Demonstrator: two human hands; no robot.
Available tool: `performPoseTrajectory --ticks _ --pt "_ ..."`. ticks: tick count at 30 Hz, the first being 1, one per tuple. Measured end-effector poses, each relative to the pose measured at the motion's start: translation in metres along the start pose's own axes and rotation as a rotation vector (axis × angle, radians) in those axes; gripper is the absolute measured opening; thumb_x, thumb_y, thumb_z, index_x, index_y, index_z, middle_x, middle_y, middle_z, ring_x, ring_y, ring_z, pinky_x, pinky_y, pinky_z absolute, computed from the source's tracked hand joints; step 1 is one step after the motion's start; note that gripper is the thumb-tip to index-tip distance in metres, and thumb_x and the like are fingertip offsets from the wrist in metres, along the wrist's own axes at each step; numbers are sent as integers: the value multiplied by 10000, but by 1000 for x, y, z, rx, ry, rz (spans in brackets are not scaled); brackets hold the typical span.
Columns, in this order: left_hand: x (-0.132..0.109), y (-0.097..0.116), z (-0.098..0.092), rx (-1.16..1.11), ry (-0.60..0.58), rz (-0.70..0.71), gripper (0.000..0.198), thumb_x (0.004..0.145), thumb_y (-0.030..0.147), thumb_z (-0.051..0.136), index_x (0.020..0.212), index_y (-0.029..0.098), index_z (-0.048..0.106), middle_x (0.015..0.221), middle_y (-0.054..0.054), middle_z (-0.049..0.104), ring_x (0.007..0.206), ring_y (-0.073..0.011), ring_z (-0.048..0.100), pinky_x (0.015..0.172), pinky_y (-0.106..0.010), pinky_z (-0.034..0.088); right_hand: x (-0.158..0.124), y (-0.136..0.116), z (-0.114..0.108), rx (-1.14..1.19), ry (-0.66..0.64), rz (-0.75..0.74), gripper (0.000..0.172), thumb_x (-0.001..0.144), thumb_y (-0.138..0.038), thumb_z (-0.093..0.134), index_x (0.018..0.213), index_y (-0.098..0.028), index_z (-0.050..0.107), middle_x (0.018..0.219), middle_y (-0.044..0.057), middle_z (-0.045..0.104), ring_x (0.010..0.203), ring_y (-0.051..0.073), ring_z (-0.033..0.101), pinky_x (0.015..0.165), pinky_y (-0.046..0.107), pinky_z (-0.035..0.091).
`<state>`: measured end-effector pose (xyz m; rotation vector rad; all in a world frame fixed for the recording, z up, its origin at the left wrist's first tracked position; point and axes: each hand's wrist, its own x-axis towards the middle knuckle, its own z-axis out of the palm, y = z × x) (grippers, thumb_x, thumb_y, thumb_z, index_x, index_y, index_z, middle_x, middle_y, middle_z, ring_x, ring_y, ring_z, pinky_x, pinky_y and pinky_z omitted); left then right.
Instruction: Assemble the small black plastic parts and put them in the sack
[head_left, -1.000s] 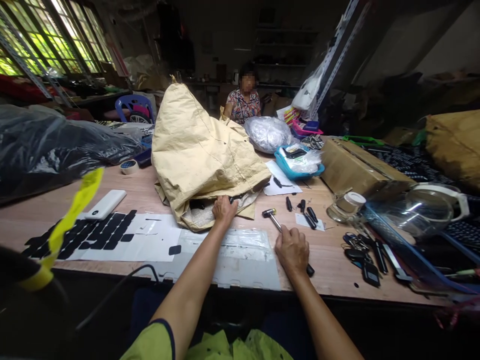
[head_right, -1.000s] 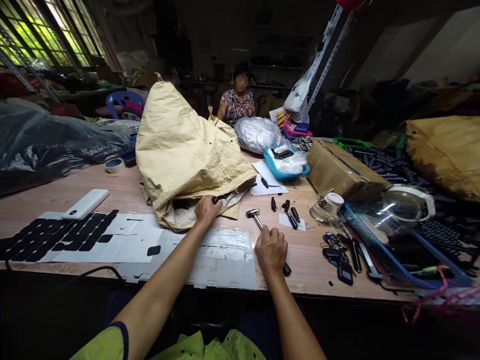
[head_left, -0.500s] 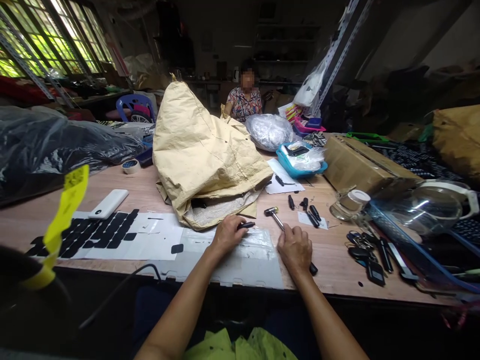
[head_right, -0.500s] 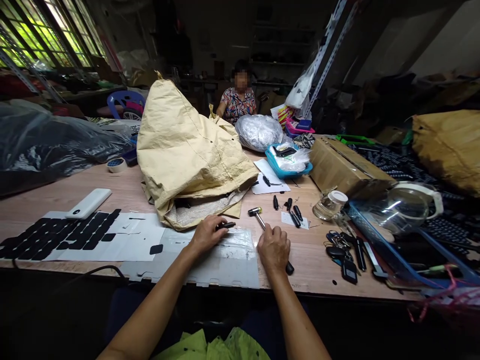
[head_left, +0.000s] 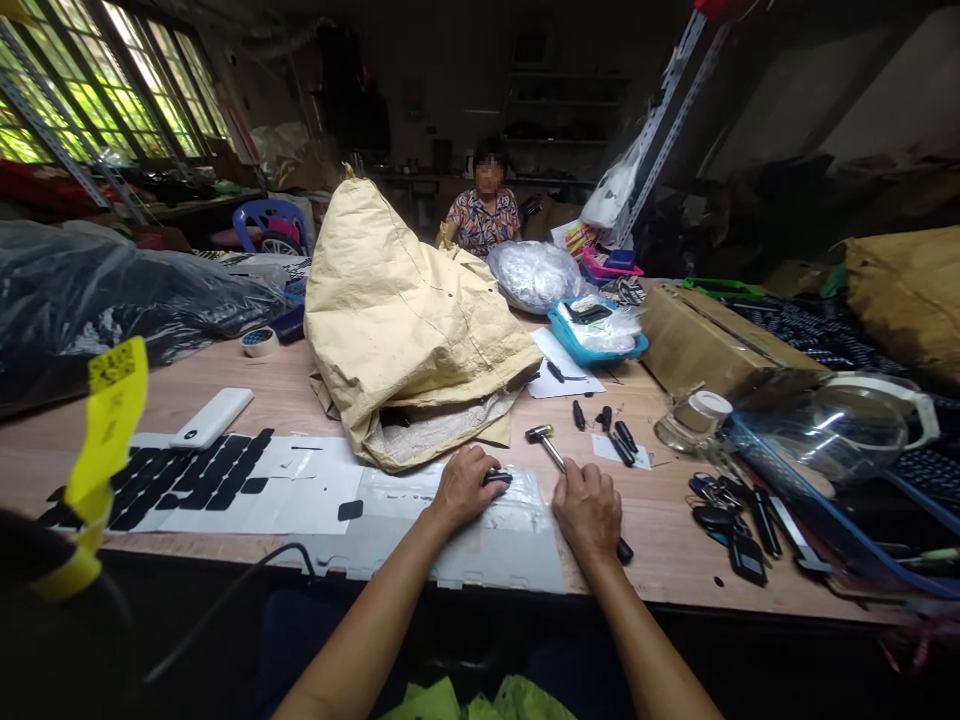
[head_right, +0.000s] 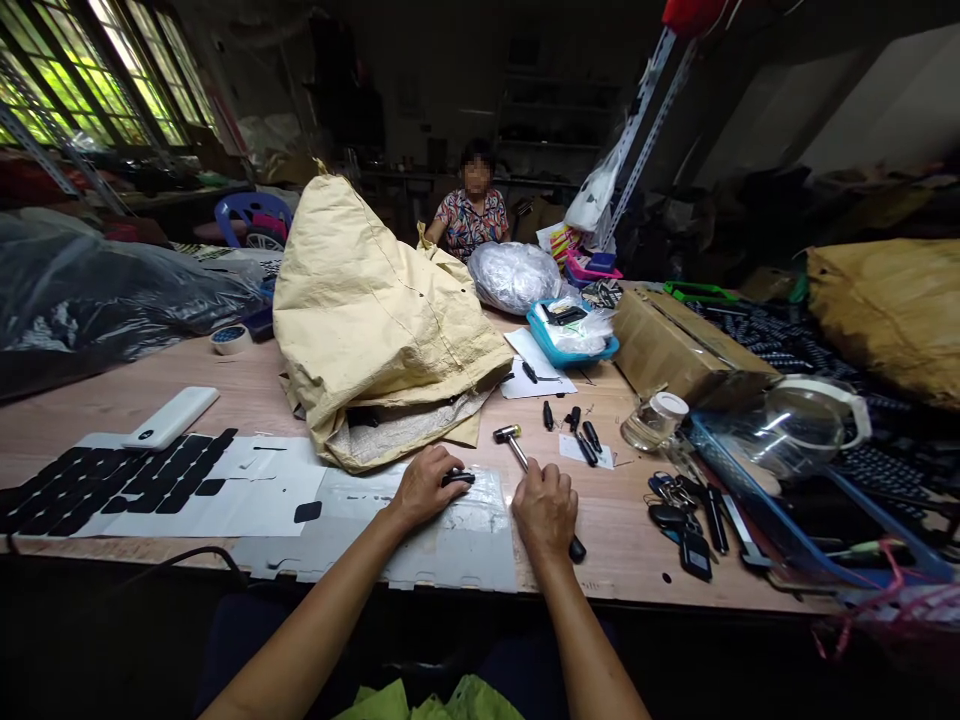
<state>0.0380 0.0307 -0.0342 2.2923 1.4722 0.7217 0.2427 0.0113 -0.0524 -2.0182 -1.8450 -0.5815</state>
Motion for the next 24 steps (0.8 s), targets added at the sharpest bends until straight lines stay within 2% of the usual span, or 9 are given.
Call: performPoseTrajectory --ticks 4,12,17,24 --pt "-1 0 4 36 6 37 160 782 312 765 883 212 692 906 -43 625 906 -218 566 796 -330 453 0 1 1 2 3 0 247 872 -176 516 1055 -193 681 808 58 535 801 203 455 649 297 258" --pt "-1 2 6 37 21 63 9 881 202 615 881 202 606 906 -43 611 881 -206 551 784 -328 437 0 2 0 -10 2 0 236 877 -173 515 1036 -193 689 801 62 540 795 206 462 636 299 253" --pt "-1 0 5 -32 8 51 76 875 134 562 825 192 560 896 -51 602 877 -206 537 798 -336 439 0 2 -1 -10 -2 3 237 875 -177 525 1044 -190 690 799 60 542 794 205 463 632 295 246" --pt "-2 -2 7 -77 97 30 130 845 89 530 777 201 528 871 -51 593 861 -208 527 793 -345 441 0 3 0 -20 -1 -5 231 875 -188 534 1043 -192 693 795 60 538 797 208 461 625 296 238"
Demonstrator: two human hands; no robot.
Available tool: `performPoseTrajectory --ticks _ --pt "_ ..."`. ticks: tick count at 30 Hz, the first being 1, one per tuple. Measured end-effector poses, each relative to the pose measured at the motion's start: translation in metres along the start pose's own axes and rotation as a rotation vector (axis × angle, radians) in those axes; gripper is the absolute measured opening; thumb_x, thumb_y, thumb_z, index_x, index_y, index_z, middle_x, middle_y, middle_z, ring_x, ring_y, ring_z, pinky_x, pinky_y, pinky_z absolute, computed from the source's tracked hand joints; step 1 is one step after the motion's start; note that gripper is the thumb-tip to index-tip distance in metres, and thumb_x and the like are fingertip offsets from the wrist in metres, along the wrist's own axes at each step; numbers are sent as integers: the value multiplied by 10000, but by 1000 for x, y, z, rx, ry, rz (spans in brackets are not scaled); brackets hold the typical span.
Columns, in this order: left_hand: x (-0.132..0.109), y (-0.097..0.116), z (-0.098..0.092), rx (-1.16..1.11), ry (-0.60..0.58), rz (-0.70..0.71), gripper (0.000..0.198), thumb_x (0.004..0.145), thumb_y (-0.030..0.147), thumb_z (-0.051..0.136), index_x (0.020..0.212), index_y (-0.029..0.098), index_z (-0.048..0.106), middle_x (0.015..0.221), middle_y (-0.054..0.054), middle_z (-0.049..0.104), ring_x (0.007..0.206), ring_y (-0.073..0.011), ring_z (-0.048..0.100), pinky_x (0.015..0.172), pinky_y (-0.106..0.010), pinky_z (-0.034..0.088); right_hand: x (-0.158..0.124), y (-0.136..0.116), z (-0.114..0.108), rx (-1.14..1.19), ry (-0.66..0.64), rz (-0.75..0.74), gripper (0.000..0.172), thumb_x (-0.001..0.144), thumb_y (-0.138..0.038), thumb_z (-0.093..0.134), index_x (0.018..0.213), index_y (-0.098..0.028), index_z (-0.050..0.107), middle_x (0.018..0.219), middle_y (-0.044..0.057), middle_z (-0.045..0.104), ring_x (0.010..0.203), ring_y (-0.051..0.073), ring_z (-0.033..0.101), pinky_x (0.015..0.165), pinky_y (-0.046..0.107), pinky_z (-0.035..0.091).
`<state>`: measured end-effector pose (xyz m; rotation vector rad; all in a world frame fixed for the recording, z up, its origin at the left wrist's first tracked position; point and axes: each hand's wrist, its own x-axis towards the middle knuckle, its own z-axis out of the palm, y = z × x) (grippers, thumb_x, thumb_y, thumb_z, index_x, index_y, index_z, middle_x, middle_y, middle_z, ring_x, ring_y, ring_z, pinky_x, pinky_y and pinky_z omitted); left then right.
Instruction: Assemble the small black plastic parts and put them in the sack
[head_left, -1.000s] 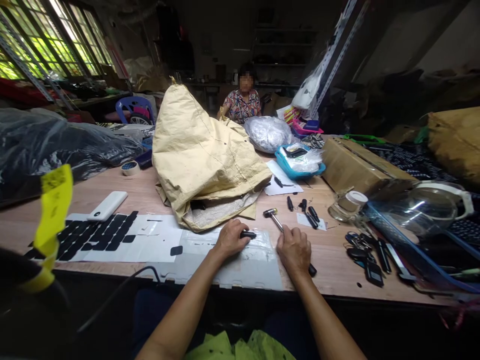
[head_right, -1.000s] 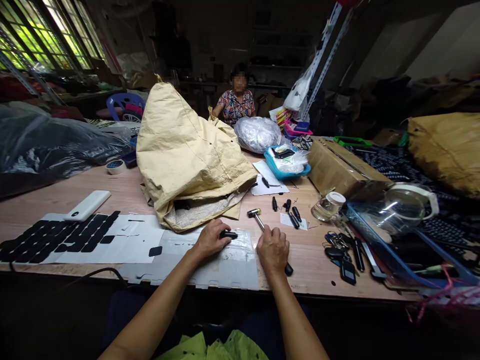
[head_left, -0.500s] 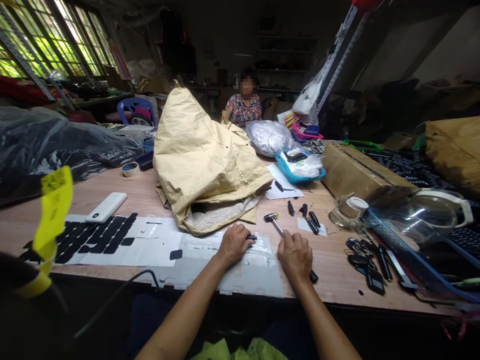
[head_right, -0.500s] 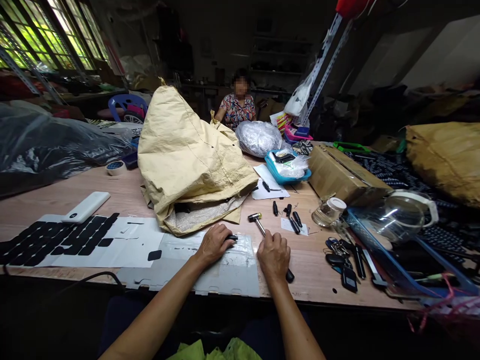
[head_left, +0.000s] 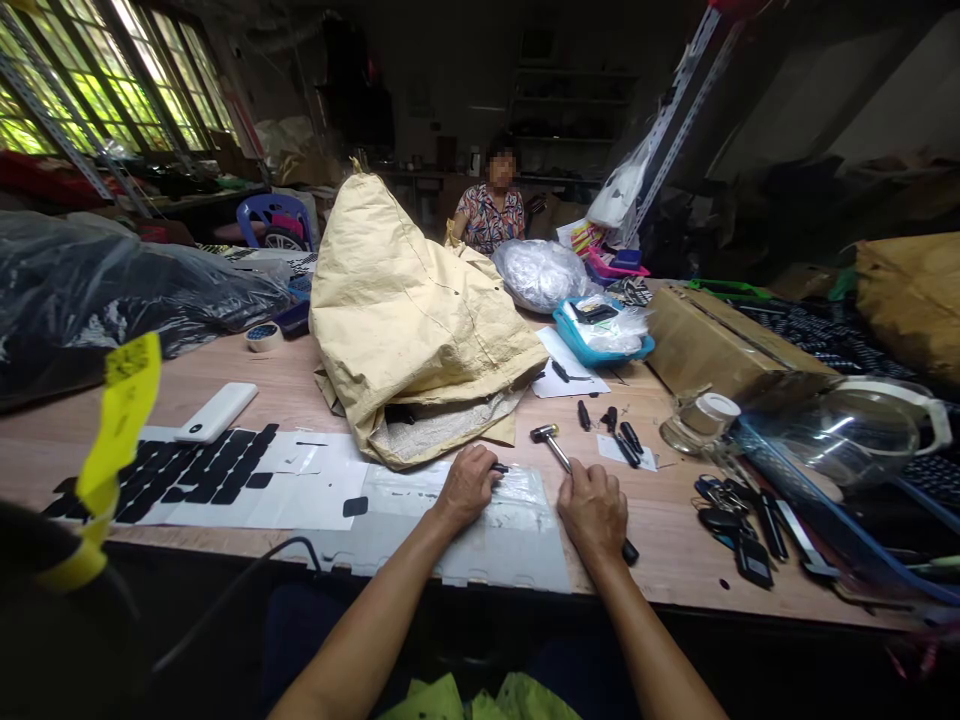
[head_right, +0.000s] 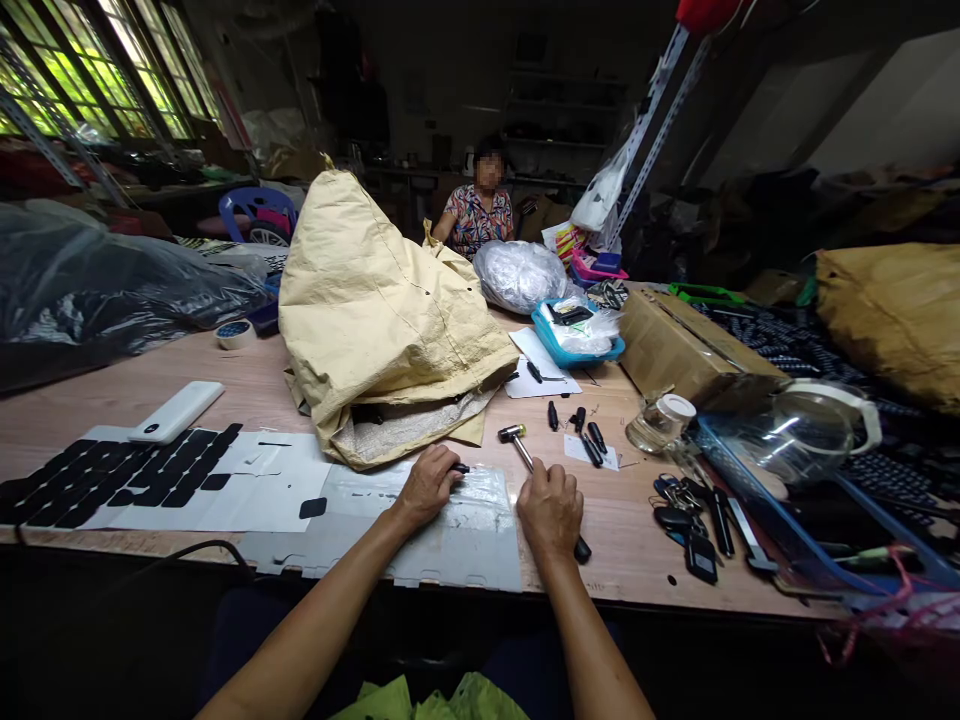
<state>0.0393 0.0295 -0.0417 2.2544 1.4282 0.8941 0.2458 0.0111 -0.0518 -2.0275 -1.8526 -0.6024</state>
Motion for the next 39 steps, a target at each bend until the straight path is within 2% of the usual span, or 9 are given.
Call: performPoseTrajectory --ticks 6,14,20,22,25,29,31,35,39 --pt "0 -3 2 17 18 11 136 833 92 543 762 209 536 843 -39 593 842 -203 530 780 -339 443 0 0 3 1 13 7 238 863 -189 537 1041 -195 695 796 61 530 805 208 452 630 298 240" --pt "3 -1 0 -28 -29 -34 45 812 216 676 808 209 632 865 -40 621 888 -217 555 833 -359 453 1 -2 -3 30 -41 37 269 877 -203 511 1083 -190 683 846 78 535 832 213 440 648 308 253" --pt "6 0 -6 -92 -81 -100 281 640 237 812 886 209 679 896 -29 620 914 -232 553 834 -370 463 2 -2 -3 102 -101 67 274 876 -202 516 1099 -188 674 864 85 545 832 211 444 658 311 271" --pt "7 1 -10 -112 -92 -124 302 609 193 801 886 201 681 895 -28 623 911 -231 554 829 -369 469 5 1 -4 157 -139 94 276 882 -188 496 1090 -185 676 870 86 555 834 210 456 675 310 290" --pt "9 3 -13 -127 -106 -139 183 617 151 757 771 195 668 861 -25 619 892 -224 557 817 -361 475 10 7 -12 294 -161 194 306 886 -189 454 1107 -179 666 892 90 577 863 219 491 730 313 346" --pt "9 4 -14 -144 -109 -138 138 625 123 737 711 188 650 812 -19 613 850 -207 557 811 -352 471 5 12 -35 533 -81 332 332 897 -266 404 1143 -170 605 1040 123 627 965 240 551 801 333 418" --pt "9 3 -13 -153 -106 -125 130 633 118 728 714 192 657 797 -15 612 836 -202 555 811 -349 467 -7 9 -47 671 -129 358 348 894 -311 405 1171 -178 568 1030 114 659 921 230 592 779 330 448" --pt "10 1 -10 -157 -102 -120 119 638 115 723 712 198 680 787 -13 615 834 -201 559 806 -343 465 -37 -6 -60 869 -329 273 402 897 -366 424 1245 -207 544 950 66 711 822 207 648 741 315 502" --pt "11 -1 -8 -163 -97 -138 100 646 135 738 712 195 695 789 -15 627 826 -195 562 786 -330 466 -56 -21 -62 822 -283 87 434 901 -303 416 1291 -220 588 1188 95 686 1063 218 637 885 341 519"
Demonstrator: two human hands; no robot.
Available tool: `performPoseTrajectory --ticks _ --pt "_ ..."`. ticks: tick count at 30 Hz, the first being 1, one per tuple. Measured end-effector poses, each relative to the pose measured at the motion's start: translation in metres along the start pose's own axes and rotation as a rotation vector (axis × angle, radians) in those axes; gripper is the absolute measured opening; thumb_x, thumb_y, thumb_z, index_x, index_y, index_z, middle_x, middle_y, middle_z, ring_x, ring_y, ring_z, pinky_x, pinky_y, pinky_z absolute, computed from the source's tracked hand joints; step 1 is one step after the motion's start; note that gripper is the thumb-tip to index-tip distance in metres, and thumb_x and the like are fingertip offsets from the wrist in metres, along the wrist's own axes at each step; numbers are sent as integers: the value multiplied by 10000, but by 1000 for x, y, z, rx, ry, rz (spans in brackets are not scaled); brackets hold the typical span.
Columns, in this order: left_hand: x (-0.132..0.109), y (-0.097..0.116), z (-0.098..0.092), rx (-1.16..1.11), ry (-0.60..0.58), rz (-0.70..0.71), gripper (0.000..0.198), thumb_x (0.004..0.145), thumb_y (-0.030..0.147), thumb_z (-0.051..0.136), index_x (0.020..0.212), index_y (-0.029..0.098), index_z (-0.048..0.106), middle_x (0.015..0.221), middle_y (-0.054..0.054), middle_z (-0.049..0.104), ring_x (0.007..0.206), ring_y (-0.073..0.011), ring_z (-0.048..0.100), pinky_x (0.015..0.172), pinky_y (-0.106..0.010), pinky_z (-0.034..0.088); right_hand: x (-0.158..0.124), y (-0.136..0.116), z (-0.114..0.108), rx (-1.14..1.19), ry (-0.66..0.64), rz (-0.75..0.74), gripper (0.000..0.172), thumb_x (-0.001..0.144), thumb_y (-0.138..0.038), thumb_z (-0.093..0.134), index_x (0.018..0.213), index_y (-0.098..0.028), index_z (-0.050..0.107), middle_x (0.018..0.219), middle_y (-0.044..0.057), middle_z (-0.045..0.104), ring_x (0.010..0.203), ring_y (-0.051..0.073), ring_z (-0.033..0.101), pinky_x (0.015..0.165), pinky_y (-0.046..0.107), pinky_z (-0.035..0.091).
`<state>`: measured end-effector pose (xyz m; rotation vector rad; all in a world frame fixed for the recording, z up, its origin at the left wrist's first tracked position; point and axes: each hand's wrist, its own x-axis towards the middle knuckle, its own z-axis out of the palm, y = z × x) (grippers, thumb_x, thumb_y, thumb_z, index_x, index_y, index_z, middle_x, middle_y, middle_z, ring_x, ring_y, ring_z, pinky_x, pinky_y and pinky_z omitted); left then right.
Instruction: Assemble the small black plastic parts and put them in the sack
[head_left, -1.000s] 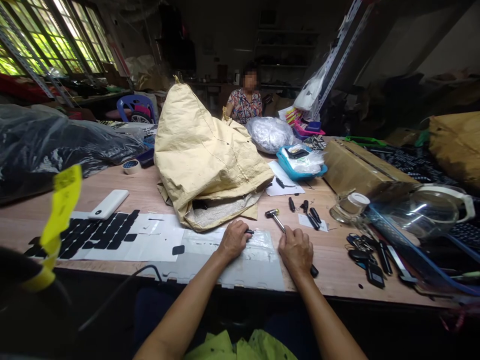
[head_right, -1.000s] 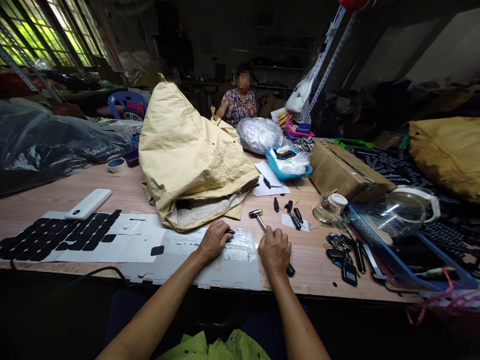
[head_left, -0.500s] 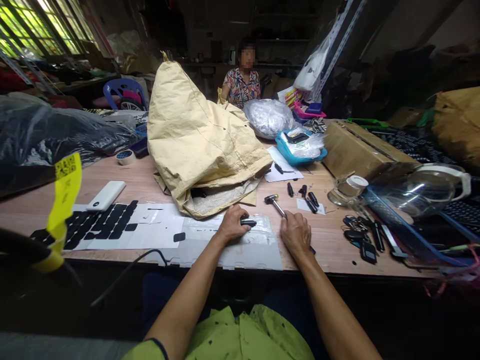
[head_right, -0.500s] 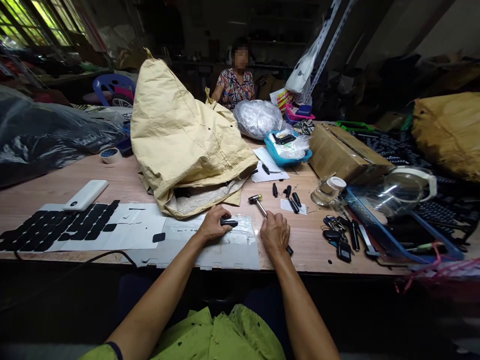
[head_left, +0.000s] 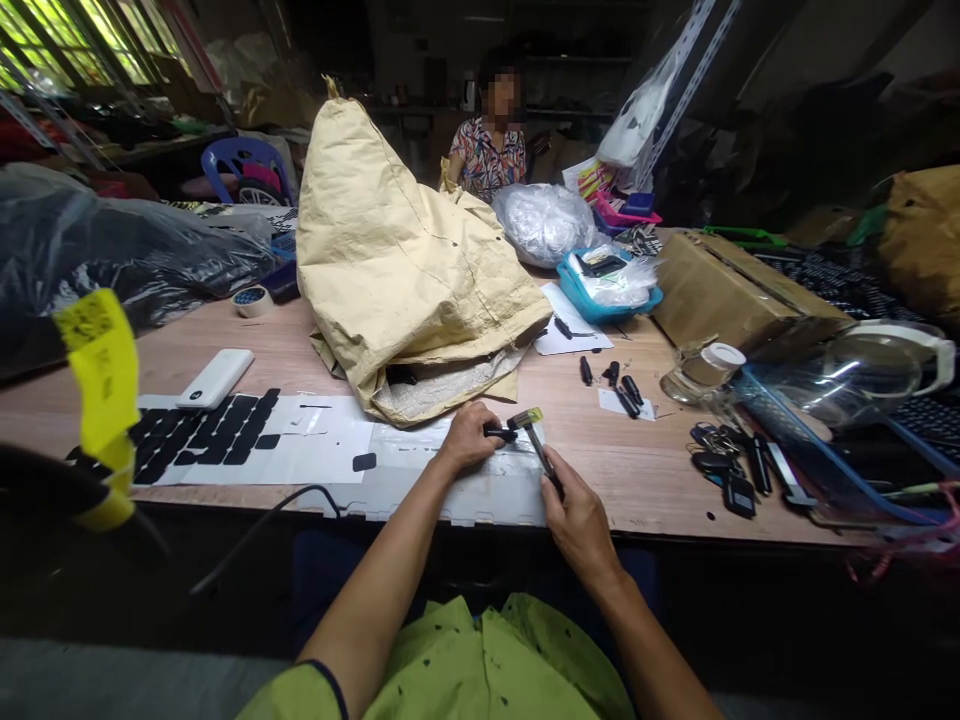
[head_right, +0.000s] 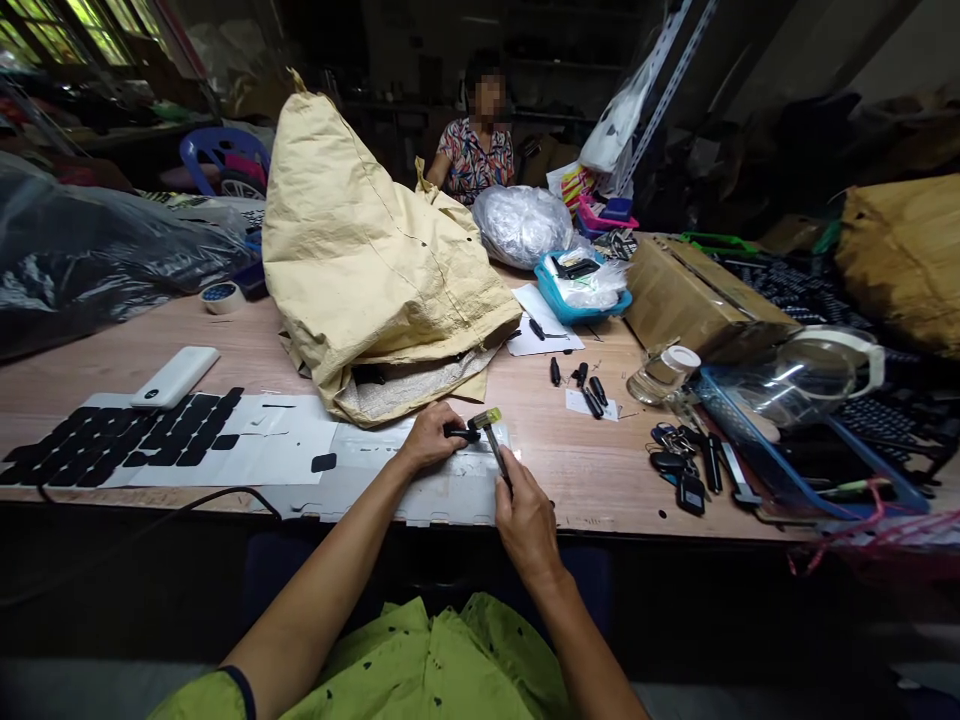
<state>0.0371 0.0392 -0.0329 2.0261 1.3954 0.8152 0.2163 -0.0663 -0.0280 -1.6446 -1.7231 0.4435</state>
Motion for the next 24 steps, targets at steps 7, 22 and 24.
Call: performPoseTrajectory --ticks 7,22,24 --pt "2 -2 1 39 17 -3 94 629 167 754 686 195 684 748 -7 614 773 -182 552 722 -307 454 -6 -11 12 -318 56 -124 492 920 -186 417 1380 -289 556 1012 52 686 855 162 647 692 222 487" --pt "2 2 1 16 14 -49 88 622 139 734 689 188 706 785 -21 652 813 -198 577 759 -325 472 -6 0 7 -419 73 -82 490 902 -172 436 1344 -322 585 927 29 656 761 141 594 583 220 393" --pt "2 2 1 15 13 -48 97 616 132 728 692 189 706 780 -22 647 813 -200 576 762 -327 474 0 5 6 -402 104 -71 472 908 -179 434 1329 -318 598 961 32 662 797 146 601 603 226 401"
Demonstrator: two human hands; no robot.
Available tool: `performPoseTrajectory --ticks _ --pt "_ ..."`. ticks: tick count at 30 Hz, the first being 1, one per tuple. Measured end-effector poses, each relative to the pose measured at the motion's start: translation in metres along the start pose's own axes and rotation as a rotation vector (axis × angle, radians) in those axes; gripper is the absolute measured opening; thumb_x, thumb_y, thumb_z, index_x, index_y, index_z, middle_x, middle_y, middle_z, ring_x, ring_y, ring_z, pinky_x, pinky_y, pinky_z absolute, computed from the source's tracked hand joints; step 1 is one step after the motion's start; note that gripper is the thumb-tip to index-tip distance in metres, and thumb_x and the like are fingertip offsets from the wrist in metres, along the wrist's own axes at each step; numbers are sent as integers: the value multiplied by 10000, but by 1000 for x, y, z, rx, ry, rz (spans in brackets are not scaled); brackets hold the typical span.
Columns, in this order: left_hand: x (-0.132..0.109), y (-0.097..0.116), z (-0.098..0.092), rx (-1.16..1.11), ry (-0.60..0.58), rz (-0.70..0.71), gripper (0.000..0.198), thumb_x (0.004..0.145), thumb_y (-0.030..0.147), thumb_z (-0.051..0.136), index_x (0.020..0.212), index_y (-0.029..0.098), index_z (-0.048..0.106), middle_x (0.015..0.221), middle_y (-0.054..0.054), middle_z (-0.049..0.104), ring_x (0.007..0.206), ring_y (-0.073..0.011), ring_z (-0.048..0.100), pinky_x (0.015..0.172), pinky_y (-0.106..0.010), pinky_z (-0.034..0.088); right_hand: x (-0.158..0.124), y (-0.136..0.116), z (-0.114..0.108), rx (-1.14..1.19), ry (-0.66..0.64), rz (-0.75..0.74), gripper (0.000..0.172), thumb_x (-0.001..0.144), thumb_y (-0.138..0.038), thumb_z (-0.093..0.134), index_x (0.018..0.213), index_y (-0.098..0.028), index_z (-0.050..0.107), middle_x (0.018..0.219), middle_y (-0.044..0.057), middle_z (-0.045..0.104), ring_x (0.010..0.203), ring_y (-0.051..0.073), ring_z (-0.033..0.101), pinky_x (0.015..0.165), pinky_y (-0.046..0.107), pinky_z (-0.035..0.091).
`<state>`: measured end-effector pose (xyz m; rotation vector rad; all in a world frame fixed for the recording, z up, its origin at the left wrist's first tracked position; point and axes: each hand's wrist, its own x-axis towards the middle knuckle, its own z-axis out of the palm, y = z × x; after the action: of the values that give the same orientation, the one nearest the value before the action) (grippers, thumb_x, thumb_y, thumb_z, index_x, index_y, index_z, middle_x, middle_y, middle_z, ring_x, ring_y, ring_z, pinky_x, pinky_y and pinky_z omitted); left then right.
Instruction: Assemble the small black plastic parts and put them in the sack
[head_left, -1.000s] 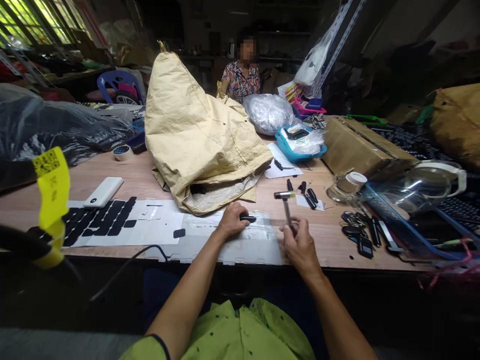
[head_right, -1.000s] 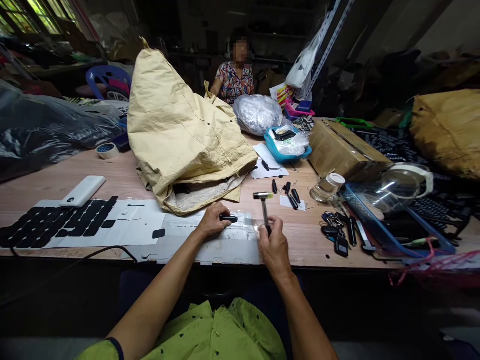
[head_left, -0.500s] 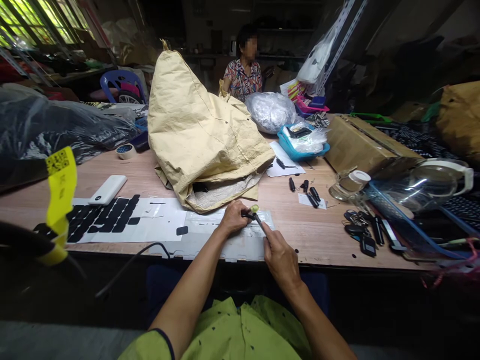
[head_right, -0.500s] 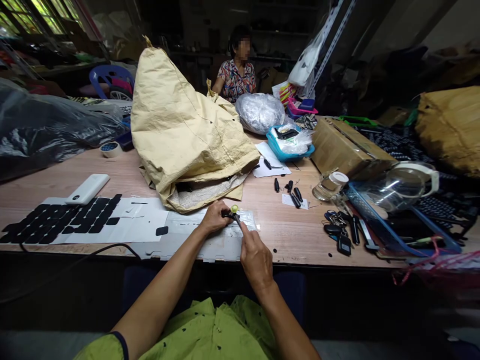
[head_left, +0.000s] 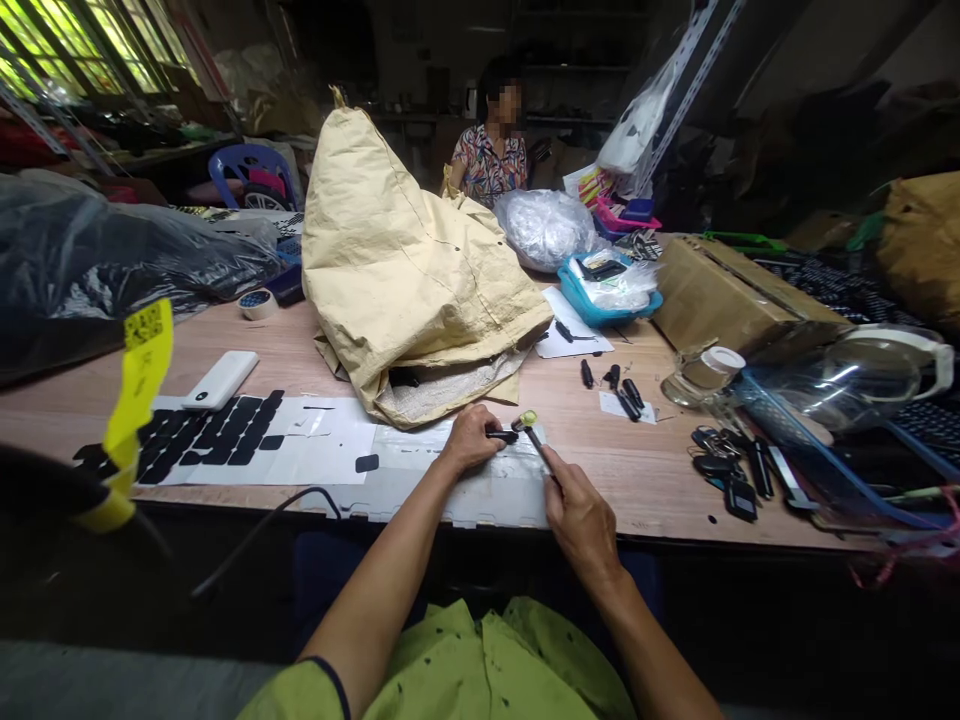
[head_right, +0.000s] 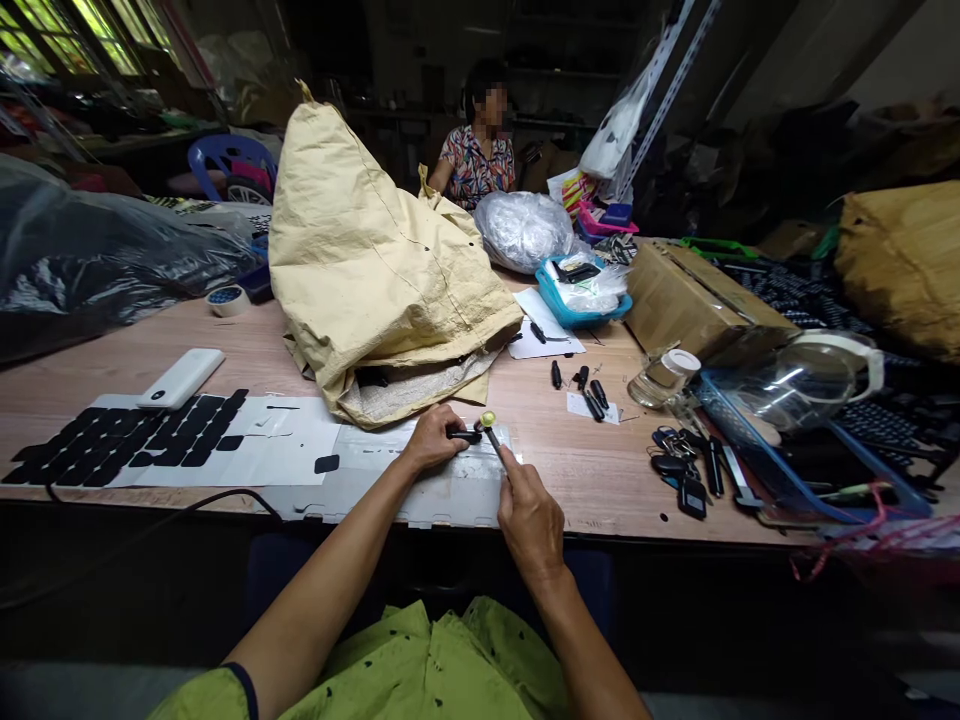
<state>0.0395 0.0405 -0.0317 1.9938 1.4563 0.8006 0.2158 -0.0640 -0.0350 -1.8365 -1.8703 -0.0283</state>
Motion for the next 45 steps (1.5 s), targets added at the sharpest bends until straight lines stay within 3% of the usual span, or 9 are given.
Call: performPoseTrajectory --ticks 9,14,22,28,35,39,45 --pt "0 -3 0 10 -19 10 80 637 141 710 696 191 688 795 -19 642 837 -206 575 765 -331 468 76 42 9 -189 50 108 399 870 -140 529 1211 -283 679 924 38 638 719 142 523 566 261 294" --pt "1 -7 1 15 -34 28 37 699 192 692 728 193 670 814 -23 632 860 -210 566 802 -342 459 98 52 27 -234 30 86 376 887 -117 515 1184 -262 694 879 54 616 745 155 492 581 272 255" --pt "-2 -11 0 -89 -7 28 109 792 213 586 887 201 640 927 -31 663 914 -217 568 865 -352 453 101 57 48 -324 125 -16 285 919 -188 511 1120 -235 709 817 52 556 737 162 424 623 276 231" --pt "-3 -18 0 -316 102 59 257 845 200 517 1068 209 646 1133 -62 677 1078 -229 592 987 -363 443 100 57 54 -349 187 -27 271 917 -186 505 1095 -220 707 806 54 549 748 173 421 631 283 229" --pt "-5 -19 0 -411 131 -19 231 870 254 506 1080 209 592 1006 -42 672 947 -208 613 908 -340 469 100 60 57 -366 220 -47 258 902 -193 522 1088 -216 699 801 54 544 760 182 421 632 283 231" --pt "-5 -16 -1 -436 177 -27 219 905 310 486 1076 210 581 1085 -47 659 1018 -204 595 935 -321 449 100 62 58 -366 217 -53 261 900 -193 523 1097 -212 693 806 54 538 767 182 425 639 282 235" --pt "-2 -14 0 -338 158 22 280 955 381 411 842 207 600 843 -28 640 863 -191 590 839 -303 457 101 63 60 -371 208 -44 266 899 -193 512 1099 -213 687 811 55 525 784 188 425 649 285 237"
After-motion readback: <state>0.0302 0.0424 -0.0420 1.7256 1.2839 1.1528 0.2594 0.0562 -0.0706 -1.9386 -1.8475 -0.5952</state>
